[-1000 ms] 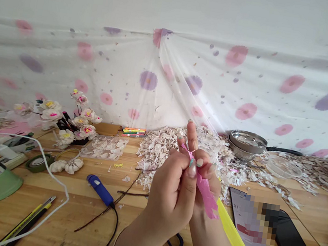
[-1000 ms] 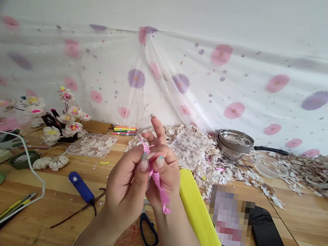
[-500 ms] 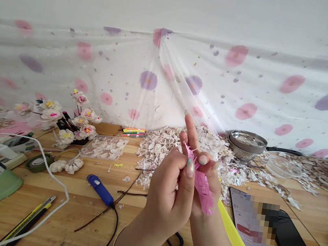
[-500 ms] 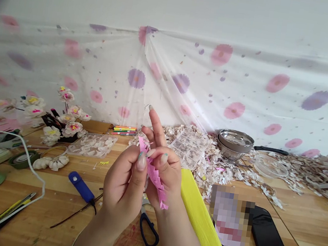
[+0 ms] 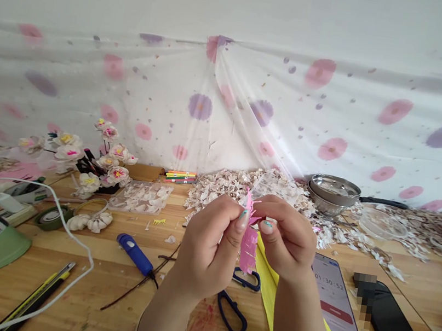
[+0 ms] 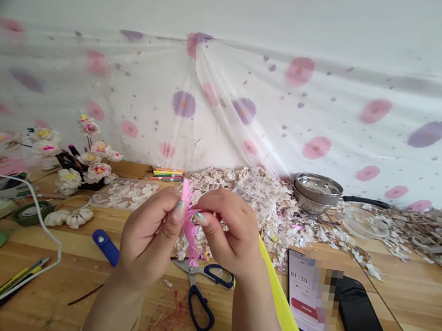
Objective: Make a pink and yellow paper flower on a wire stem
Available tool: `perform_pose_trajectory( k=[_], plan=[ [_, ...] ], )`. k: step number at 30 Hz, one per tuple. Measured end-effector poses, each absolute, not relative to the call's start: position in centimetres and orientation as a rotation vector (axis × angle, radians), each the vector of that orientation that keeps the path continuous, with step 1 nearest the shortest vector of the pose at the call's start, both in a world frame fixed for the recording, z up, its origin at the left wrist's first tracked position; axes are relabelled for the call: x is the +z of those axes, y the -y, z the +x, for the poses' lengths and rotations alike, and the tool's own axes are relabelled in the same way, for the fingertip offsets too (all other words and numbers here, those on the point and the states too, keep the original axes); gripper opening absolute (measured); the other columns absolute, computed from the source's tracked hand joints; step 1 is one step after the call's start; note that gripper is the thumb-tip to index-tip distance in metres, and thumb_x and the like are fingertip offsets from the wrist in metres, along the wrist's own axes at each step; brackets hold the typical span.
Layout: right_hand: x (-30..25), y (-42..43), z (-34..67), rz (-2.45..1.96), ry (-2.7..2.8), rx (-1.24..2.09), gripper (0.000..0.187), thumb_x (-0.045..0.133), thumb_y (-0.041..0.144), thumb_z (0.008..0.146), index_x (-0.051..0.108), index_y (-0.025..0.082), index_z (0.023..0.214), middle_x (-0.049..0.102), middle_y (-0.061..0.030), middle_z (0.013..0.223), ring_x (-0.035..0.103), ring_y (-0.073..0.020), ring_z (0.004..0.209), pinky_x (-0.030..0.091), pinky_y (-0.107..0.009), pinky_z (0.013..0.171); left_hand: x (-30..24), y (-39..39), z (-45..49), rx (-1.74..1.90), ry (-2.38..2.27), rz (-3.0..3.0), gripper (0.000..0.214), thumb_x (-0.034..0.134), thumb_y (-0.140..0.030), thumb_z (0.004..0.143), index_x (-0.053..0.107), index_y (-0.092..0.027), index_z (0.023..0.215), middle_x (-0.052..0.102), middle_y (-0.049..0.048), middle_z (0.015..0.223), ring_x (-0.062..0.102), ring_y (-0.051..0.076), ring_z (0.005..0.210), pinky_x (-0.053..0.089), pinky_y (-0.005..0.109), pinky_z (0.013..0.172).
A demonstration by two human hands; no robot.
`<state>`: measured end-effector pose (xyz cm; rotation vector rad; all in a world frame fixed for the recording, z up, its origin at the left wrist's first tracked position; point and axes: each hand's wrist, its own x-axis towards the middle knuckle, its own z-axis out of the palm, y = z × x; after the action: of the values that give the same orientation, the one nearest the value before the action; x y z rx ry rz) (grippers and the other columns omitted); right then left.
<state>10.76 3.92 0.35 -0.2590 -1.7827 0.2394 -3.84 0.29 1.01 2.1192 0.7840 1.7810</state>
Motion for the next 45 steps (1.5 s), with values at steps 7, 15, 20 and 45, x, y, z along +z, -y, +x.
perform_pose_trajectory(
  k=[7,15,20,45],
  plan=[
    [0.42,-3.48,10.44,-0.316,1.736,0.272,0.015,0.057,0.009,0.090,0.065,0.021,0.095,0.062,-0.0026,0.074,0.055,-0.0151,0.064,0.045,-0.030,0.058,1.03,-0.52,-3.95,1.730,-0.786,2.158,0.019,0.043,-0.018,0.099,0.050,-0.019,0.081,0.047,-0.0009,0.072,0.045,0.012,0.067,0.035,0.027,0.061],
    [0.31,-3.35,10.42,-0.335,1.726,0.260,0.014,0.057,0.006,0.088,0.061,0.019,0.090,0.059,-0.0020,0.072,0.055,-0.0151,0.065,0.044,-0.030,0.059,0.84,-0.49,-3.58,1.736,-0.871,2.099,0.024,0.043,-0.018,0.100,0.045,-0.019,0.076,0.044,-0.0021,0.069,0.043,0.011,0.065,0.034,0.026,0.060],
    [0.29,-3.27,10.20,-0.436,1.761,0.140,0.018,0.052,0.007,0.090,0.050,0.021,0.078,0.047,0.0031,0.064,0.044,-0.0105,0.056,0.036,-0.024,0.054,0.68,-0.40,-3.28,1.708,-0.897,2.083,0.023,0.042,-0.019,0.100,0.046,-0.019,0.078,0.045,-0.0015,0.070,0.043,0.012,0.066,0.035,0.027,0.062],
    [0.74,-3.39,10.62,-0.435,1.854,-0.038,0.008,0.052,0.016,0.092,0.054,0.023,0.093,0.063,-0.0005,0.070,0.055,-0.0144,0.056,0.042,-0.026,0.053,1.03,-0.47,-3.73,1.681,-0.798,2.062,0.013,0.049,-0.019,0.097,0.055,-0.019,0.086,0.050,-0.0005,0.075,0.046,0.012,0.068,0.039,0.027,0.063]
  ],
)
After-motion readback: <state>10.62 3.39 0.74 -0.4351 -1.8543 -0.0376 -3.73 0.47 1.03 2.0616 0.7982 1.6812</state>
